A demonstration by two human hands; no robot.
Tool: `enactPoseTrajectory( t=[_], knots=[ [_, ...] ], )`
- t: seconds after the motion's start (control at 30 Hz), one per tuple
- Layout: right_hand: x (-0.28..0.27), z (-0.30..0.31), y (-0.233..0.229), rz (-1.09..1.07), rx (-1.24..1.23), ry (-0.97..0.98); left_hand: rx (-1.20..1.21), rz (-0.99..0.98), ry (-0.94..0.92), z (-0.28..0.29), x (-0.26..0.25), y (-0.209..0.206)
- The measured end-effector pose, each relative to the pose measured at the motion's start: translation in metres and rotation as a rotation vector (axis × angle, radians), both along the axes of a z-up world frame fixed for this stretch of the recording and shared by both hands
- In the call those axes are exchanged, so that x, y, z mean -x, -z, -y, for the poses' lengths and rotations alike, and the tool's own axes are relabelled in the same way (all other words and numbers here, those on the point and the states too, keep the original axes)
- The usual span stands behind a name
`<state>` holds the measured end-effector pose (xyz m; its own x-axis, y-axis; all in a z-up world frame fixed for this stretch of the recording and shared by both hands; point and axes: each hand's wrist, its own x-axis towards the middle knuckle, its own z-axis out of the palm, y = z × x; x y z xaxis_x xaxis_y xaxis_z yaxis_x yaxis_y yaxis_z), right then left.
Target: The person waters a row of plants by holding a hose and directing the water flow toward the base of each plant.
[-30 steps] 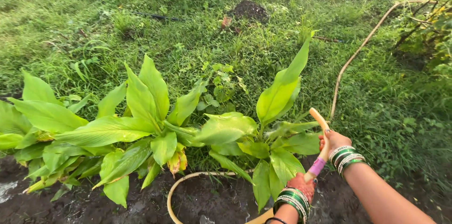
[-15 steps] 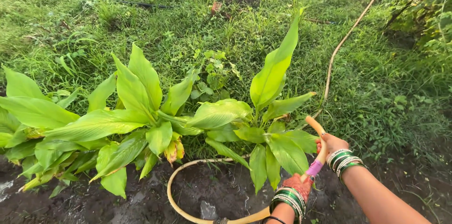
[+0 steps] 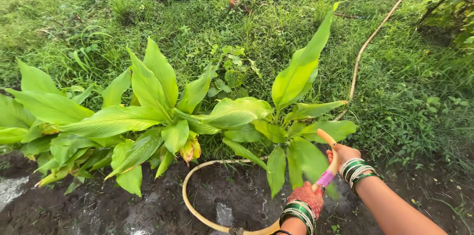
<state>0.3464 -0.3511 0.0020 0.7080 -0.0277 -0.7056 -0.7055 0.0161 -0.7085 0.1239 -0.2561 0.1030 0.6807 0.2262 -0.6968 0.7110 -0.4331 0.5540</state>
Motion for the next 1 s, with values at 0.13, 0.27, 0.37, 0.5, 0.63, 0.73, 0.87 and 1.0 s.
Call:
enactPoseTrajectory(
  t=[0.13,0.27,0.37,0.5,0.63,0.73,0.87,1.0],
  knots=[
    [-0.011,-0.011,0.015,0.0,-0.017,-0.013,-0.034,-0.008,0.003,-0.003,-0.007,0.018],
    [-0.014,-0.03,0.013,0.017,-0.014,-0.055,-0.012,-0.048,-0.065,-0.013,-0.004,0.006],
    [-0.015,-0.047,0.01,0.022,-0.043,-0.098,-0.014,-0.008,-0.111,-0.021,-0.002,0.009],
    [-0.012,-0.078,-0.003,0.029,-0.06,-0.174,-0.031,0.023,-0.186,-0.033,0.003,0.005],
    [-0.014,-0.105,-0.002,0.048,-0.117,-0.267,-0.038,0.029,-0.25,-0.046,0.006,0.005],
    [-0.005,-0.122,-0.017,0.091,-0.144,-0.332,-0.029,0.033,-0.291,-0.054,0.012,-0.006],
    [0.009,-0.133,-0.041,0.104,-0.193,-0.409,-0.001,0.032,-0.334,-0.059,0.013,-0.003],
    [0.016,-0.133,-0.045,0.212,-0.162,-0.277,-0.004,0.008,-0.329,-0.058,0.004,-0.004]
  ],
)
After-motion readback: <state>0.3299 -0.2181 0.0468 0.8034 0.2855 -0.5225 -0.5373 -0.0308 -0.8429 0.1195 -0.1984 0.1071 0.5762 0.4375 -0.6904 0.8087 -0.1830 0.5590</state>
